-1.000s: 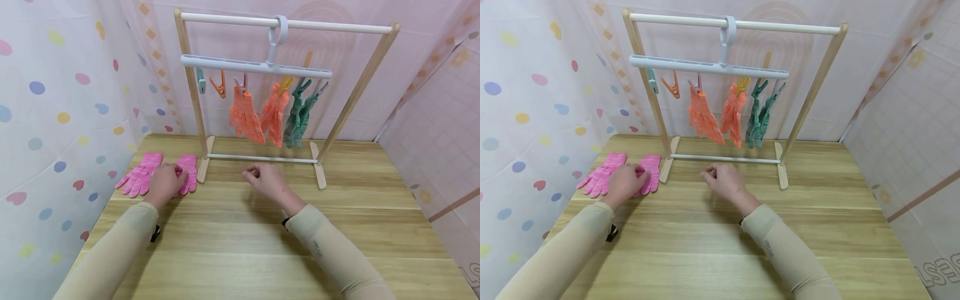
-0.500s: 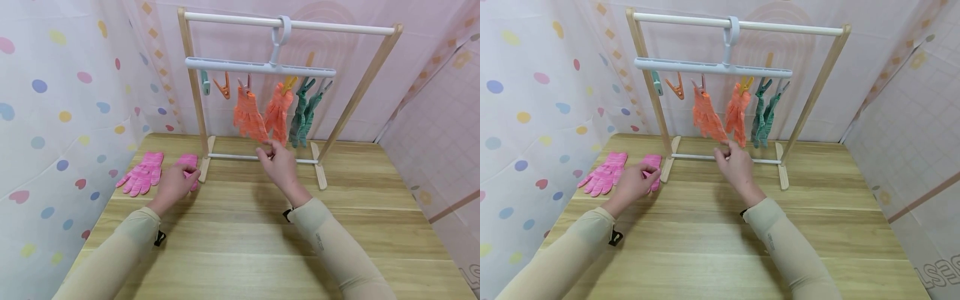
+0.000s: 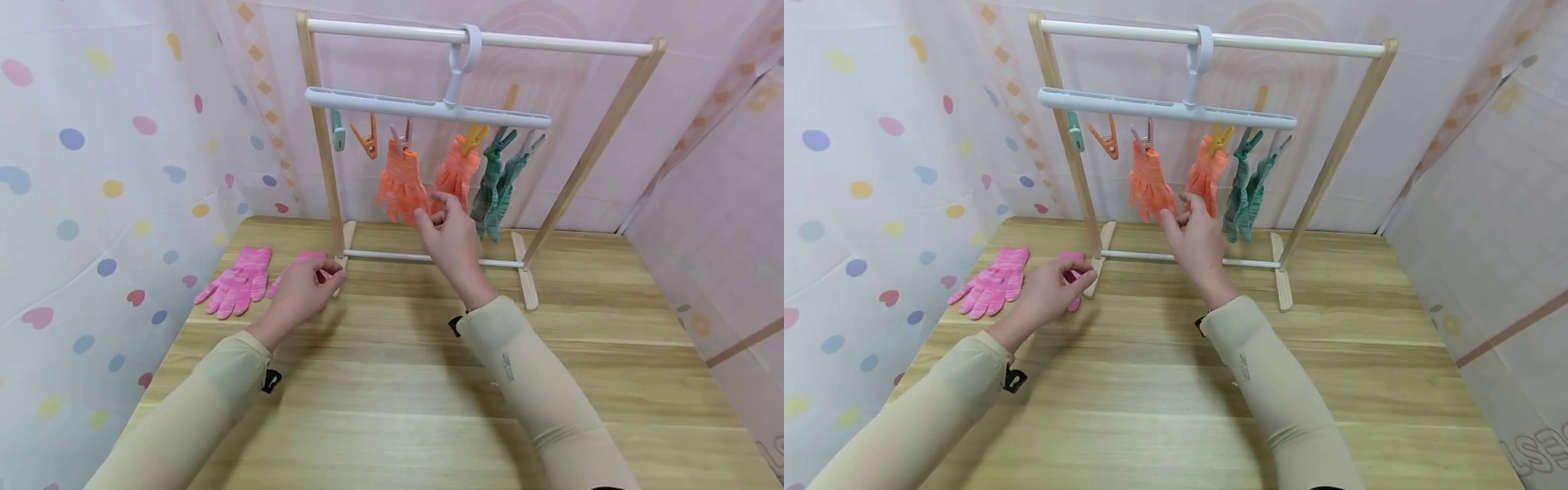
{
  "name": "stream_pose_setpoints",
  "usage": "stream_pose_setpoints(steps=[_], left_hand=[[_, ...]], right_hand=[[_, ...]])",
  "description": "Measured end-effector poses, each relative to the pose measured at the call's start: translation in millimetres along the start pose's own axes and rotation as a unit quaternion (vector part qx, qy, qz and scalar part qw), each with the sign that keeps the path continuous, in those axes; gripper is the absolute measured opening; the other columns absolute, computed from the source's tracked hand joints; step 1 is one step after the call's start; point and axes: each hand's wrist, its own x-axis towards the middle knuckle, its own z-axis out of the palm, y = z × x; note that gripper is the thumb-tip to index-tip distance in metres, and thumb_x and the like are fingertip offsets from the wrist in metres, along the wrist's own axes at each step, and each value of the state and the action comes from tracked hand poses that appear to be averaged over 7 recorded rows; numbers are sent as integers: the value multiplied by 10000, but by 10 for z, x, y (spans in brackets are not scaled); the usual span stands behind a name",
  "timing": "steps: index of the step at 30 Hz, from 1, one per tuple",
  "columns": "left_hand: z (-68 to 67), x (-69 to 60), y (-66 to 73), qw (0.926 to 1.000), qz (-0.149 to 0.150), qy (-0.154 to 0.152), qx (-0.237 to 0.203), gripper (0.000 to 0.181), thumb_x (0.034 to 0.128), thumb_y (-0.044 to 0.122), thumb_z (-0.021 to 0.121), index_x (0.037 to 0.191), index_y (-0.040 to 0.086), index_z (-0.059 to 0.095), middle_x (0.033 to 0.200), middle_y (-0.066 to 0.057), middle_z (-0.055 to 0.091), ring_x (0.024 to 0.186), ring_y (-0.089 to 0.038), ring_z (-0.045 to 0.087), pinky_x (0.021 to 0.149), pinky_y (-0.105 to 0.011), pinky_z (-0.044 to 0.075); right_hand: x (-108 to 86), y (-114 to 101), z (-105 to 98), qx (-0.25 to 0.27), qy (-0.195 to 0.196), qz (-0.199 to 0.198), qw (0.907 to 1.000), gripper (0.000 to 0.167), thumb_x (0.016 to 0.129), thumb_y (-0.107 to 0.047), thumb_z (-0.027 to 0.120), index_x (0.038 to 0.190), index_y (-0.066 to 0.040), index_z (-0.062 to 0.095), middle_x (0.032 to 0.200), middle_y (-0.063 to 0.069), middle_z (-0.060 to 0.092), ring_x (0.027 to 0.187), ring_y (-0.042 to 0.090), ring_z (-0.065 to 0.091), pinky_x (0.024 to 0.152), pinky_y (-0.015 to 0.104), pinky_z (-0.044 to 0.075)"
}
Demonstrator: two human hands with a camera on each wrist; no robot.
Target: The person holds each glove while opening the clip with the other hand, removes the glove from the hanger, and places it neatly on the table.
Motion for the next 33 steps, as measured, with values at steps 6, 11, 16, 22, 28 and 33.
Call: stream_pose_setpoints(steps=[6,11,16,22,28,33], left_hand=[[-103,113,301,9992,207,-120,-334,272,1060,391,675,1163,154,761,990,-51,747,841,-212,659,691,-348,538],[-213,246,643,9955,800,192,-470,266,1062,344,680,1171,115,760,1062,-66,752,898,-234,672,742,-377,541],[-385,393,1003,9773,1848,1020,-206,250,1035,239,725,1185,45,770,1118,-128,771,872,-287,698,771,-421,574],[-580,542,1326,9262,3010,2071,927,286,1020,255,754,1215,45,760,1131,-127,765,961,-313,702,821,-446,607],[-666,628,1589,9354,2520,2084,1346,379,1049,359,701,1268,54,750,1124,-88,801,943,-282,740,672,-411,589],[-681,690,1740,9488,1942,2037,1432,428,1066,448,647,1281,101,772,1063,-47,832,707,-263,704,508,-349,440]], right_hand=[[115,20,-21,39,-135,278,9995,509,1057,-410,664,1465,-111,612,831,54,711,665,198,630,591,317,473],[147,51,-26,-45,-154,271,9995,354,1064,-393,656,1264,-112,739,768,33,667,618,178,561,559,302,439],[116,102,-14,-17,-16,170,9999,281,1064,-360,662,1127,-116,786,722,35,660,587,184,549,540,300,415],[47,138,-24,135,78,4,9999,273,1062,-317,673,1115,-76,789,732,61,692,579,171,559,548,298,429],[-39,137,-75,259,94,-32,9996,251,1056,-314,687,1054,-83,785,717,68,696,554,165,574,528,293,444],[-103,129,-108,379,125,-133,9991,245,1053,-306,698,1022,-79,785,721,72,706,552,162,589,534,288,458]])
